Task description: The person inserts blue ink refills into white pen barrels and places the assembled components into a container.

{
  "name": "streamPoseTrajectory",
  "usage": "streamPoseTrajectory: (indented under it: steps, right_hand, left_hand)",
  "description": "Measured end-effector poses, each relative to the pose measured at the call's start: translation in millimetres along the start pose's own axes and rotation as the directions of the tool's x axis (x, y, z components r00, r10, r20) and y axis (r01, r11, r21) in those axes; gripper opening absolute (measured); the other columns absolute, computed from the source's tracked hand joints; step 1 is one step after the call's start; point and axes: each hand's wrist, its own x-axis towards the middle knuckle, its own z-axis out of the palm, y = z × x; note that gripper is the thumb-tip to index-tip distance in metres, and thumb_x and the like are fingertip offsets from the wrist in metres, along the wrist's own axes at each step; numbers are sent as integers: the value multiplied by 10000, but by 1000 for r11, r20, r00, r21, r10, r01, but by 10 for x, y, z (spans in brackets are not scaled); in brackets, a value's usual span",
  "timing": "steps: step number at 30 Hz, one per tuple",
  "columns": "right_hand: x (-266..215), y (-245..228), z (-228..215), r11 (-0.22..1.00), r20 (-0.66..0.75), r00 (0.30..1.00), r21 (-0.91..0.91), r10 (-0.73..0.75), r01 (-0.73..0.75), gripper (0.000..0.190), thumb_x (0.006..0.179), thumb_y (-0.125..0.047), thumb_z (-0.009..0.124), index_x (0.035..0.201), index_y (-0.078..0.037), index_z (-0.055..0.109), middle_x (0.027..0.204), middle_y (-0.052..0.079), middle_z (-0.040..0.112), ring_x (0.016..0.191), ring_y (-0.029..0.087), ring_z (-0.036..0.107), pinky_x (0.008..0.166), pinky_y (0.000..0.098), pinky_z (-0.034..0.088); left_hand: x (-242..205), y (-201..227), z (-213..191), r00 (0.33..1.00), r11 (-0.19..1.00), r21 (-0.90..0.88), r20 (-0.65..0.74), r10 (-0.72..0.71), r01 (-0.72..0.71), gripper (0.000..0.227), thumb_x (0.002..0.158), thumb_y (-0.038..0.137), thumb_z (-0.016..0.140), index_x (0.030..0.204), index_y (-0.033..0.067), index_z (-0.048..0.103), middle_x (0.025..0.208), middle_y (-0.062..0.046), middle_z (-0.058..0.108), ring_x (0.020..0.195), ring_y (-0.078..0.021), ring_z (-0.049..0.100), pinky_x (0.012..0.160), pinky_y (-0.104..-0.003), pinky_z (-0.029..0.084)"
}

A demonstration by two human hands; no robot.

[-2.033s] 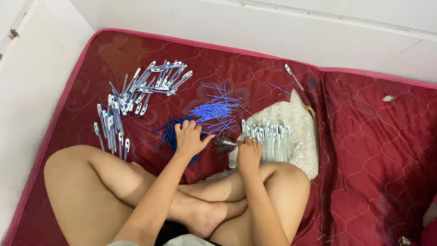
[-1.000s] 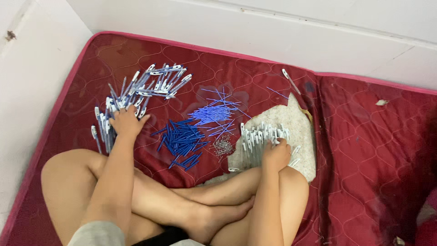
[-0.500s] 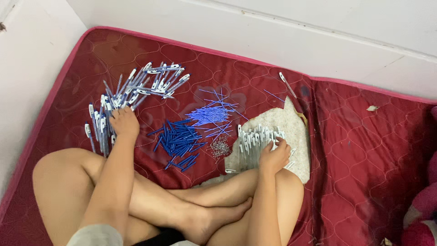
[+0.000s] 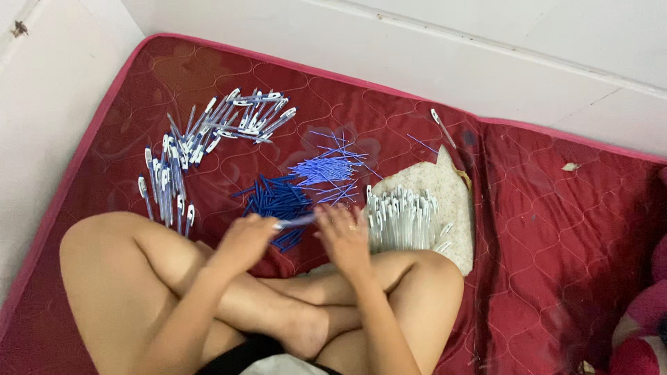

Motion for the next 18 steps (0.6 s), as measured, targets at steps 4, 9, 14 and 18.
streamPoseTrajectory:
  steps: [4,9,14,18]
  right_hand:
    - [-260,-14,452,995,56,994,-7,-95,95,393,901,-396,696,1258,-232,690,915,4,705,984,198,680,1116,474,376]
    - [-356,76,339,938,378,925,329,-24,-110,258,949,-341,651,1095,-158,760,839,81,722,826,340,724,728,466,552]
    - [-217,65,212,903,428,901,358,67,-237,275,950,-346,677,1114,-151,778,861,119,726,868,366,726,742,469,559]
    - [-194,16,135,858,531,835,354,144,-372,326,1037,-404,549,1142,-183,764,903,124,721,927,365,720,807,489,547]
  left_hand:
    - [23,288,232,991,968,-212,-2,136,-133,204,1013,244,529,1010,80,650,804,-197,714,848,-400,680,741,-491,541]
    - [-47,124,373,962,951,-309,260,88,-3,252,963,377,634,934,131,683,853,-171,725,923,-388,686,832,-501,564]
    - [-20,108,371,965,954,-295,263,28,53,362,923,495,661,986,160,784,906,-126,743,949,-363,682,836,-502,571]
    - [122,113,566,1000,920,-392,7,8,-4,322,1045,388,519,977,179,755,850,-82,710,898,-354,676,804,-460,570]
